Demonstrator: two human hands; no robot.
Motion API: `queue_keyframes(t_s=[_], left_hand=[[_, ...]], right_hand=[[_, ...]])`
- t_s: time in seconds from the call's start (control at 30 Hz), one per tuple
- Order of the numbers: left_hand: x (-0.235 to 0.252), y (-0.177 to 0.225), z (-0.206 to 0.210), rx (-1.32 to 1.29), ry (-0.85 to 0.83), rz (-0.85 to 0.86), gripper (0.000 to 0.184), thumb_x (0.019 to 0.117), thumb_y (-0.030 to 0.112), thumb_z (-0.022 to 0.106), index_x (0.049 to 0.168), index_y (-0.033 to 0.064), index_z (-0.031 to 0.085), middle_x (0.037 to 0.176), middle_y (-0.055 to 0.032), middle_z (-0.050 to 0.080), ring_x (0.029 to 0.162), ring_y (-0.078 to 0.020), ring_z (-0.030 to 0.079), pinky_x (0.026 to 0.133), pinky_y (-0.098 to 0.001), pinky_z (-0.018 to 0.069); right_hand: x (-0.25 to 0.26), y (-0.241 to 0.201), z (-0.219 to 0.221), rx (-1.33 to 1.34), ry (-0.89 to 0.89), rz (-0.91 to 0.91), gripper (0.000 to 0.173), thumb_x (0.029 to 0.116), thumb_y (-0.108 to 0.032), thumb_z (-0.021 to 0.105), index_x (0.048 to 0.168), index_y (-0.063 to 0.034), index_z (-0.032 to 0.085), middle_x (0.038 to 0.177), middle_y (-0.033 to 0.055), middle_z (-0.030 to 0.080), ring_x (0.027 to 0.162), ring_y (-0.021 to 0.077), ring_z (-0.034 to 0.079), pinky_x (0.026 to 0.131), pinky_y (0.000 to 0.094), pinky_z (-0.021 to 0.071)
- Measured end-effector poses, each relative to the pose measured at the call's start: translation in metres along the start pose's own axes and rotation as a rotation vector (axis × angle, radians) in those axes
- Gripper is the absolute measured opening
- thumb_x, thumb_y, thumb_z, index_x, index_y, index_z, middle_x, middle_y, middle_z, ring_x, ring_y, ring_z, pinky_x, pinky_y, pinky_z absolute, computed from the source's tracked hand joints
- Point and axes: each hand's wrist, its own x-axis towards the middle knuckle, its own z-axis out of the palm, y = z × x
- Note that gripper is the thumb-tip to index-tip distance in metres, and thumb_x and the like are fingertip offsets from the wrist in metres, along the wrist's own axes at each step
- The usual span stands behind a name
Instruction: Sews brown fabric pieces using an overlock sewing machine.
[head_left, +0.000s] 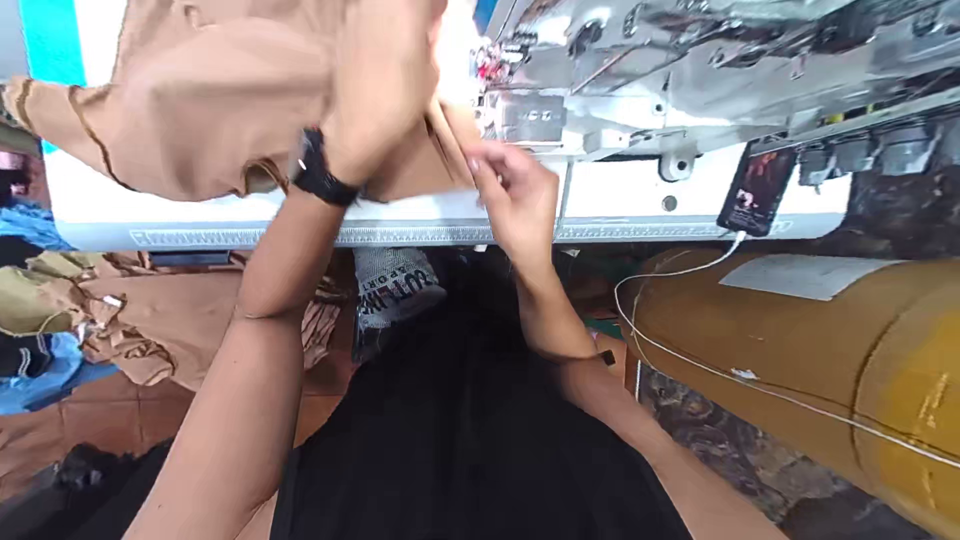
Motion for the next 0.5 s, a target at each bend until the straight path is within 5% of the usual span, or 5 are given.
queue_keyframes(t_s=[0.1, 0.23, 0.33, 0.5], left_hand=[[0.002, 0.013, 0.037, 0.031, 0.062, -0.055, 0.032, 0.0966, 0.028, 0.057, 0.104, 0.0001, 0.07, 0.106, -0.0224, 0.072, 0.101, -0.0432, 0.07, 0.081, -0.0646, 0.0515], [0.031, -0.006, 0.053, -0.241, 0.217, 0.177, 0.048, 0.0827, 0.02, 0.072, 0.121, -0.0086, 0.065, 0.118, -0.0258, 0.069, 0.118, -0.0344, 0.065, 0.103, -0.0474, 0.0481], [0.045, -0.012, 0.052, -0.316, 0.195, 0.275, 0.052, 0.0834, 0.027, 0.074, 0.121, -0.0071, 0.066, 0.116, -0.0205, 0.07, 0.115, -0.0237, 0.065, 0.103, -0.0374, 0.0483], [0.044, -0.015, 0.06, -0.312, 0.286, 0.306, 0.052, 0.0844, 0.031, 0.073, 0.12, -0.0069, 0.067, 0.115, -0.0217, 0.071, 0.115, -0.027, 0.066, 0.102, -0.0394, 0.0487]], right_hand=[[-0.016, 0.026, -0.003, 0.105, 0.074, 0.094, 0.018, 0.0991, -0.006, 0.065, 0.115, -0.0015, 0.073, 0.097, 0.0066, 0.073, 0.068, 0.0077, 0.066, 0.057, 0.0238, 0.0572], [-0.005, 0.021, 0.003, 0.108, 0.171, 0.08, 0.019, 0.0997, -0.006, 0.065, 0.117, -0.0002, 0.072, 0.098, 0.007, 0.073, 0.067, 0.0064, 0.066, 0.055, 0.0214, 0.0559], [-0.001, 0.021, 0.007, 0.142, 0.215, 0.08, 0.018, 0.0998, -0.005, 0.064, 0.116, 0.0005, 0.072, 0.098, 0.0071, 0.074, 0.069, 0.0067, 0.067, 0.055, 0.0216, 0.057], [-0.002, 0.022, 0.012, 0.22, 0.243, 0.072, 0.02, 0.101, -0.005, 0.062, 0.118, 0.0018, 0.07, 0.101, 0.007, 0.073, 0.067, 0.0056, 0.066, 0.055, 0.0211, 0.057]])
